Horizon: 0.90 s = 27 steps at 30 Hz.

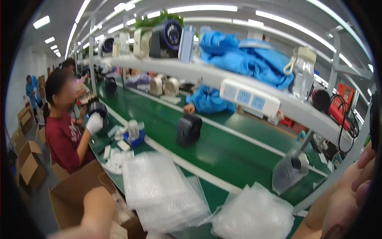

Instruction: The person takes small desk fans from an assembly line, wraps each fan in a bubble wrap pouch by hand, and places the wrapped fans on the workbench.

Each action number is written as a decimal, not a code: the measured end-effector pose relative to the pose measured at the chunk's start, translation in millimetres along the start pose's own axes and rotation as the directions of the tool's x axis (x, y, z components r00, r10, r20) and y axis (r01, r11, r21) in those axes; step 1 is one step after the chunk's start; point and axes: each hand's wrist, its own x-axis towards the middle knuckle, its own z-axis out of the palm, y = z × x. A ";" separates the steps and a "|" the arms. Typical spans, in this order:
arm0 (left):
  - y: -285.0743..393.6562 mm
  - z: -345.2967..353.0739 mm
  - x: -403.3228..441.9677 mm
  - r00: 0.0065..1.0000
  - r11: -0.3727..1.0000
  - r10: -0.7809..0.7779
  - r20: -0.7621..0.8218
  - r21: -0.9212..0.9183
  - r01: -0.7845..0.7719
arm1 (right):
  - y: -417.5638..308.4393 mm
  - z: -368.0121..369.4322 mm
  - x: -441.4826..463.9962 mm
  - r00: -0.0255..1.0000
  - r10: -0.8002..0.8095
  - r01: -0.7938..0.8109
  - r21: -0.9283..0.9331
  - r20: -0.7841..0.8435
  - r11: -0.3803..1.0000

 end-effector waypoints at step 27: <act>-66.5 -12.0 -97.9 0.947 0.718 -0.311 0.086 0.674 0.174 | 6.2 56.9 -14.8 0.993 -0.104 0.112 0.174 -0.054 0.978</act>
